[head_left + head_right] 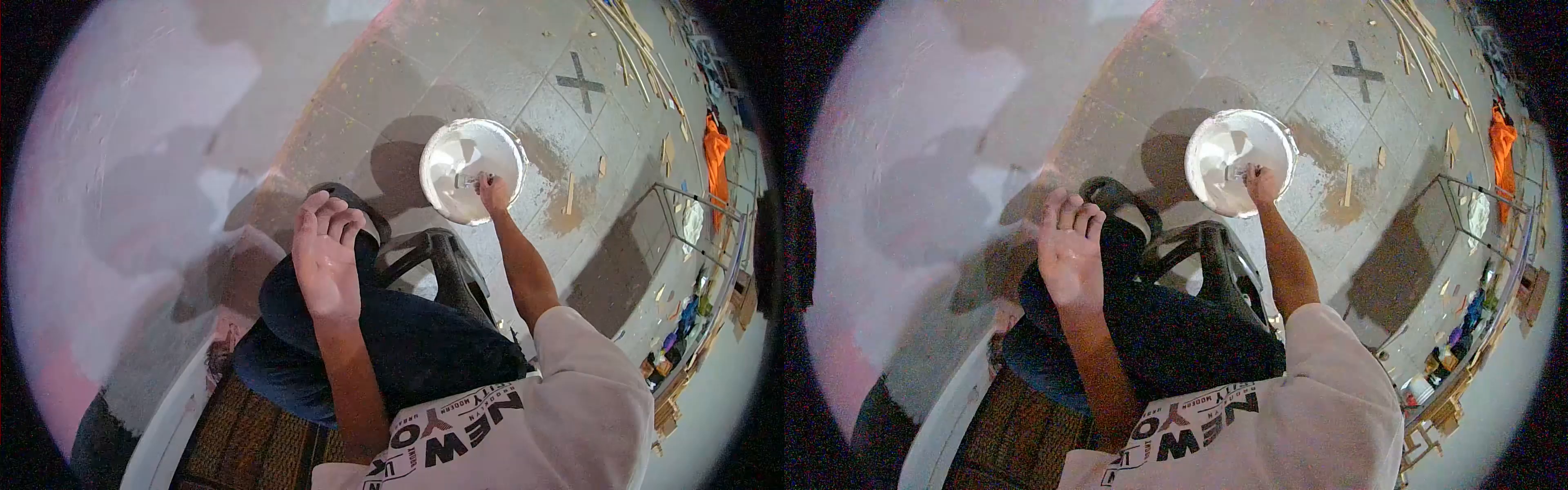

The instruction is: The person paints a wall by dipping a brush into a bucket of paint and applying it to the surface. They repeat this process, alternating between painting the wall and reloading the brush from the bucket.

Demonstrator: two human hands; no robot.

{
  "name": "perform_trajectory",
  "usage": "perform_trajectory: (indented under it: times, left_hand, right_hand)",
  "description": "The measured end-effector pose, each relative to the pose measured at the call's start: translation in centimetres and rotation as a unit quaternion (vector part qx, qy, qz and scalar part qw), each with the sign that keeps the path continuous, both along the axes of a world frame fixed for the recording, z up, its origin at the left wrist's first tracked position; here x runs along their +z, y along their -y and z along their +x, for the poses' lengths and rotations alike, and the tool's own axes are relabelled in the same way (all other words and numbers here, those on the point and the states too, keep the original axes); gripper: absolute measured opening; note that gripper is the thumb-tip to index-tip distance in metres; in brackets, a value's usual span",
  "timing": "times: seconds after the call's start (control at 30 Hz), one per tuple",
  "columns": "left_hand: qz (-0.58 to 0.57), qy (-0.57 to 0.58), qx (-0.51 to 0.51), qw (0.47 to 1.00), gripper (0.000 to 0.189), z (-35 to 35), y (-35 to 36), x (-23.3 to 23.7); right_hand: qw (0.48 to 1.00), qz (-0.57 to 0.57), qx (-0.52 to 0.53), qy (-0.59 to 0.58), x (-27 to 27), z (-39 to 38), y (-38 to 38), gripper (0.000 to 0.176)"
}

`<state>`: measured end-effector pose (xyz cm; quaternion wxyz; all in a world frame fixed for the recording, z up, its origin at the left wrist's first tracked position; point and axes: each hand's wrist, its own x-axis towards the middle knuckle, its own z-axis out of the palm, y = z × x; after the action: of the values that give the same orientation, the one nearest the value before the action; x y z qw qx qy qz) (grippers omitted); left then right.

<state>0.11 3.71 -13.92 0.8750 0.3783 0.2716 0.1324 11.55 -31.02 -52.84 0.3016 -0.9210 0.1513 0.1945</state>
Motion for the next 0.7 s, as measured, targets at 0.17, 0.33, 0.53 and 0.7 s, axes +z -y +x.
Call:
perform_trajectory:
  times: [0.17, 0.33, 0.53, 0.7]
  left_hand:
    - [-0.011, 0.009, 0.005, 1.000, 0.050, 0.1, 0.2, 0.4]
    - [-0.011, -0.016, 0.044, 0.999, 0.039, 1.0, 0.8, 1.6]
    - [0.008, -0.055, 0.024, 0.998, 0.033, 3.1, 0.7, 1.3]
    - [0.132, -0.053, -0.050, 0.989, 0.026, 11.5, 2.5, 1.8]
  right_hand:
    - [0.951, 0.240, -0.189, 0.054, 2.7, -0.5, -0.3, 0.042]
    - [0.919, 0.274, -0.276, 0.059, 5.4, -0.7, -0.6, 0.039]
    - [0.905, 0.341, -0.254, 0.015, 4.6, -1.0, -0.5, 0.032]
    - [0.905, 0.361, -0.208, -0.092, 3.3, -2.5, -1.1, 0.030]
